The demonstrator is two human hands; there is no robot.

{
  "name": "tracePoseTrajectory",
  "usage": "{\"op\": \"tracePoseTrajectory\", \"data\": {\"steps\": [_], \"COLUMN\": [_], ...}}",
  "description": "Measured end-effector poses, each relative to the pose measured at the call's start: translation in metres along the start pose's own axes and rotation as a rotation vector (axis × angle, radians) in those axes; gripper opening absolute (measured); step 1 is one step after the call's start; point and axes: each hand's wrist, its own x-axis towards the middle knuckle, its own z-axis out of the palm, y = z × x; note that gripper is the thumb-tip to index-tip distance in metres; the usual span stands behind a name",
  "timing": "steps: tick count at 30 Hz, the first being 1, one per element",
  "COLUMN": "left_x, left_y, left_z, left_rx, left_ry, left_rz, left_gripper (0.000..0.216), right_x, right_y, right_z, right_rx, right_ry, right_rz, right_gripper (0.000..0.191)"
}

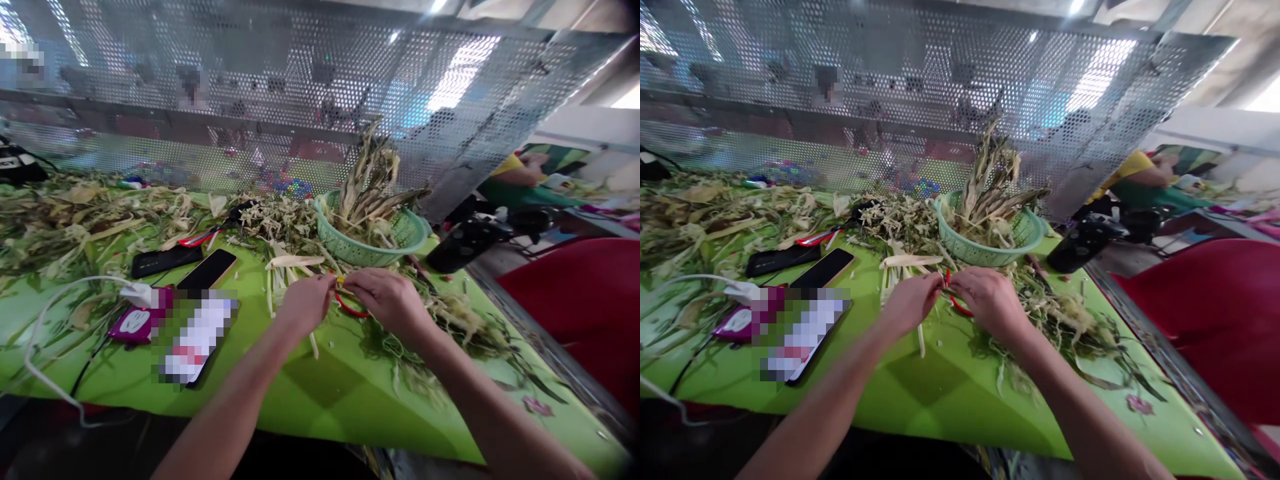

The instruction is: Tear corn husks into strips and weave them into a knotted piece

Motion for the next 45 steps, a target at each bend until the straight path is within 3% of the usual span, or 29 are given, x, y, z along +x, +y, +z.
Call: {"op": "tracePoseTrajectory", "data": {"steps": [5, 7, 9, 13, 17, 20, 22, 27, 33, 40, 45], "left_x": [0.0, 0.0, 0.001, 0.005, 0.01, 0.012, 0.013, 0.014, 0.014, 0.01, 0.007], "left_y": [-0.001, 0.001, 0.002, -0.001, -0.004, -0.004, -0.006, -0.009, -0.012, -0.01, -0.007], "left_z": [-0.01, -0.014, -0.016, -0.01, -0.006, -0.007, -0.007, -0.004, -0.003, -0.003, -0.006], "left_rx": [-0.214, -0.383, -0.595, -0.983, -1.205, -1.291, -1.312, -1.263, -1.122, -0.376, -0.048], "left_ry": [-0.187, -0.288, -0.313, -0.134, 0.035, 0.134, 0.17, 0.171, 0.143, 0.219, 0.049], "left_rz": [0.054, 0.037, 0.022, -0.086, -0.187, -0.225, -0.228, -0.271, -0.307, -0.172, -0.01], "left_gripper": [0.006, 0.005, 0.009, 0.019, 0.024, 0.025, 0.025, 0.025, 0.015, 0.001, 0.016], "right_x": [0.0, 0.0, 0.0, -0.002, -0.007, -0.012, -0.015, -0.018, -0.02, -0.022, -0.016], "right_y": [0.026, 0.033, 0.036, 0.029, 0.016, 0.008, 0.003, -0.009, -0.021, -0.032, -0.019], "right_z": [0.006, 0.01, 0.011, 0.014, 0.031, 0.046, 0.049, 0.038, 0.024, 0.019, 0.003], "right_rx": [0.286, 0.46, 0.631, 0.93, 1.105, 1.13, 1.017, 0.59, 0.251, -0.04, 0.02], "right_ry": [-0.083, -0.109, -0.109, -0.084, -0.002, 0.033, 0.022, 0.012, 0.059, 0.12, 0.178], "right_rz": [0.227, 0.329, 0.408, 0.479, 0.583, 0.618, 0.576, 0.323, 0.076, -0.181, -0.127], "right_gripper": [0.026, 0.032, 0.034, 0.035, 0.032, 0.031, 0.03, 0.025, 0.02, 0.024, 0.022]}}
